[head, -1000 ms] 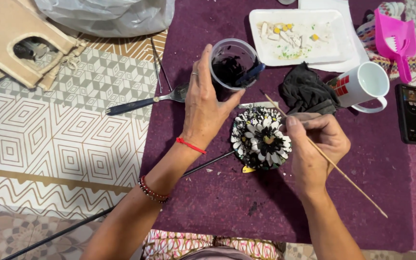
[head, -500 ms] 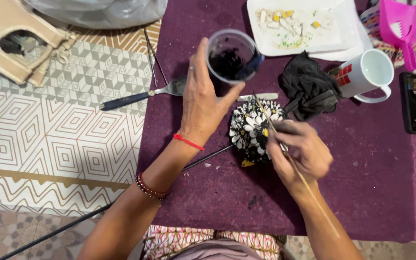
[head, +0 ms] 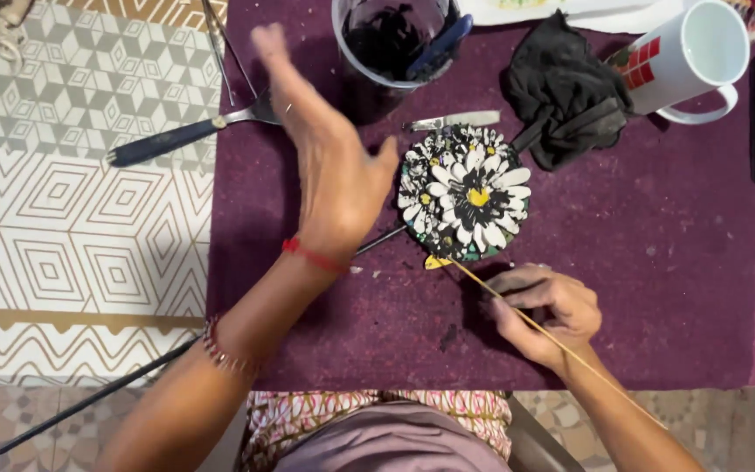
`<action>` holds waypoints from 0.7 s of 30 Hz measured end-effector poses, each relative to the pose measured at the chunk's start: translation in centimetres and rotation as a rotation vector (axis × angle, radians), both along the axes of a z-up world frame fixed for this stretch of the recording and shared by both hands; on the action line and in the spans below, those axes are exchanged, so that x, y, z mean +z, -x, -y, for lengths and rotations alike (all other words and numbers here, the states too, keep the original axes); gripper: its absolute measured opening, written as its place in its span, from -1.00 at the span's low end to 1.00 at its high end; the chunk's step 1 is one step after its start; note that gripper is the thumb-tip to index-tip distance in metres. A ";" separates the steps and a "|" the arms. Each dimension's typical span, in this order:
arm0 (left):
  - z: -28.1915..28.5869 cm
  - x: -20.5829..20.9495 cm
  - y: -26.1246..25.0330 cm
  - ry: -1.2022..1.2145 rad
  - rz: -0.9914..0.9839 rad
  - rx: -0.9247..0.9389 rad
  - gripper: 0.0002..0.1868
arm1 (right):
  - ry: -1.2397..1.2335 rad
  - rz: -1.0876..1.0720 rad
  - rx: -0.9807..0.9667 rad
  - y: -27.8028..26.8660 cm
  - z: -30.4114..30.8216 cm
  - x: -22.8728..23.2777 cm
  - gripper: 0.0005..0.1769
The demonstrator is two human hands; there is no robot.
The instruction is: Painting details on a flower-shaped craft object using a thin stick and black paint
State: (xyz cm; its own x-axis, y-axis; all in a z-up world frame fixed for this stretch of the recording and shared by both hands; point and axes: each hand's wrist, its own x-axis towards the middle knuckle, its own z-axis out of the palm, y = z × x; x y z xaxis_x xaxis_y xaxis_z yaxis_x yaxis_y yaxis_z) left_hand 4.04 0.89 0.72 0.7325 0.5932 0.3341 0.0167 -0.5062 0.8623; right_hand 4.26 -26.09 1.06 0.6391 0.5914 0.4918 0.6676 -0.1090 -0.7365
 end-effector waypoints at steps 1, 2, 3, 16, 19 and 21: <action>0.2 0.8 1.3 0.000 -0.003 0.002 0.57 | 0.000 -0.003 0.002 0.0 0.0 -0.1 -0.78; 0.4 1.6 2.3 -0.032 0.069 -0.001 0.29 | -0.021 -0.011 -0.023 0.0 0.2 -0.2 -0.75; 0.6 2.4 3.4 -0.063 0.142 -0.004 0.03 | -0.042 -0.018 -0.048 0.1 0.3 -0.3 -0.73; -1.8 -0.3 4.6 -0.649 -0.199 -0.646 -0.79 | 0.001 -0.114 -0.061 0.4 0.6 -0.2 -0.76; -2.0 -0.5 4.5 -0.664 -0.188 -0.710 -0.78 | 0.030 -0.097 -0.056 0.4 0.4 -0.1 -0.74; -1.9 -0.9 4.5 -0.660 -0.119 -0.725 -0.82 | 0.049 -0.105 -0.071 0.4 0.4 -0.1 -0.73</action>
State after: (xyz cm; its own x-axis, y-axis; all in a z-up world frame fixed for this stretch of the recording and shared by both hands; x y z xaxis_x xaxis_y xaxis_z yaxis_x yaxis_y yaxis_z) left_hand -0.47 2.78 -0.16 0.8952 -0.2913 0.3373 -0.4193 -0.8067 0.4163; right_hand 3.82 -26.53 0.96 0.7268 0.5646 0.3912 0.5762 -0.1910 -0.7947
